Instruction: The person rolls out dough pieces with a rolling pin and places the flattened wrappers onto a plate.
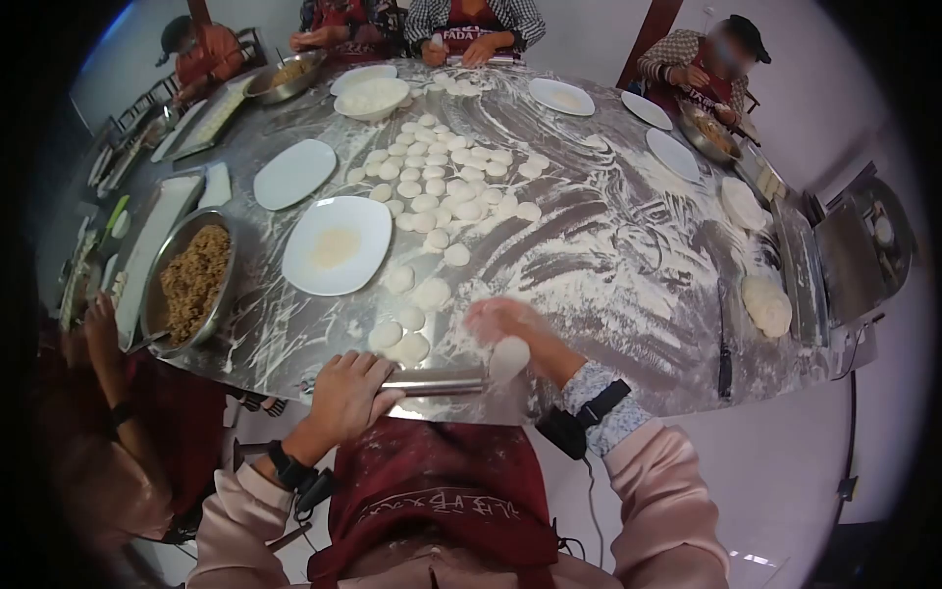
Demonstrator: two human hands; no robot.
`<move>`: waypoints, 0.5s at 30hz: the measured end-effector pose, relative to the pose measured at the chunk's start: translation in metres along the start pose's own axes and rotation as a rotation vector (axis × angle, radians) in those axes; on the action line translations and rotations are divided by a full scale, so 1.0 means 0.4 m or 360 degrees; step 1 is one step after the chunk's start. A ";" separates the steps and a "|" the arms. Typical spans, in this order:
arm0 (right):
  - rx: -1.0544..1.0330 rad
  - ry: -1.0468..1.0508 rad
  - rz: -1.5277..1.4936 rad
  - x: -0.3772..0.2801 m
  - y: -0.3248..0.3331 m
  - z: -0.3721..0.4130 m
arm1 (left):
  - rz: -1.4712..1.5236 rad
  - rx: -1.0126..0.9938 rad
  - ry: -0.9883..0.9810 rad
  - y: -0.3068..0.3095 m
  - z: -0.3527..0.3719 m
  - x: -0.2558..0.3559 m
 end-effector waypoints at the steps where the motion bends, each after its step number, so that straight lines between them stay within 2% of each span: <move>1: 0.0160 0.0326 0.0407 -0.023 0.003 0.007 | 0.0079 -0.0052 -0.0001 -0.003 -0.002 -0.008; 2: 0.0510 0.0587 0.0437 -0.053 0.015 0.026 | 0.0119 -0.0100 -0.0047 0.002 0.000 -0.010; 3: 0.0502 0.0601 0.0432 -0.059 0.009 0.034 | 0.0105 -0.0093 -0.0048 0.015 0.001 -0.004; 5: 0.0761 0.0788 -0.0413 -0.063 0.042 0.074 | -0.0051 -0.0019 -0.0209 0.035 -0.004 0.038; 6: 0.0834 0.0775 -0.0423 -0.049 0.041 0.085 | 0.0003 -0.0149 -0.0187 0.012 -0.013 0.039; 10: 0.0991 0.0986 -0.0312 0.020 0.009 0.166 | 0.0010 -0.0134 -0.0140 -0.008 -0.020 0.037; 12: 0.0954 0.0979 0.0102 0.079 -0.025 0.200 | 0.0149 -0.0003 -0.0004 0.017 -0.019 0.029; 13: 0.0792 0.0935 0.0578 0.116 -0.073 0.211 | 0.0145 -0.0009 -0.0008 0.021 -0.018 0.027; 14: 0.0621 0.0877 0.1047 0.148 -0.129 0.205 | 0.0246 0.0136 0.0113 0.036 -0.020 0.013; 15: 0.0155 0.0905 0.1260 0.144 -0.226 0.197 | 0.0348 0.0280 0.0232 0.049 -0.022 -0.001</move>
Point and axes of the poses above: each hand's wrist, its own z-axis away from the middle knuckle, its own y-axis out of the back of the hand, x = y × z, the point moved 5 cm from there along -z, towards the middle knuckle, and after that the axes turned 6 degrees about -z, right-handed, at the moved point
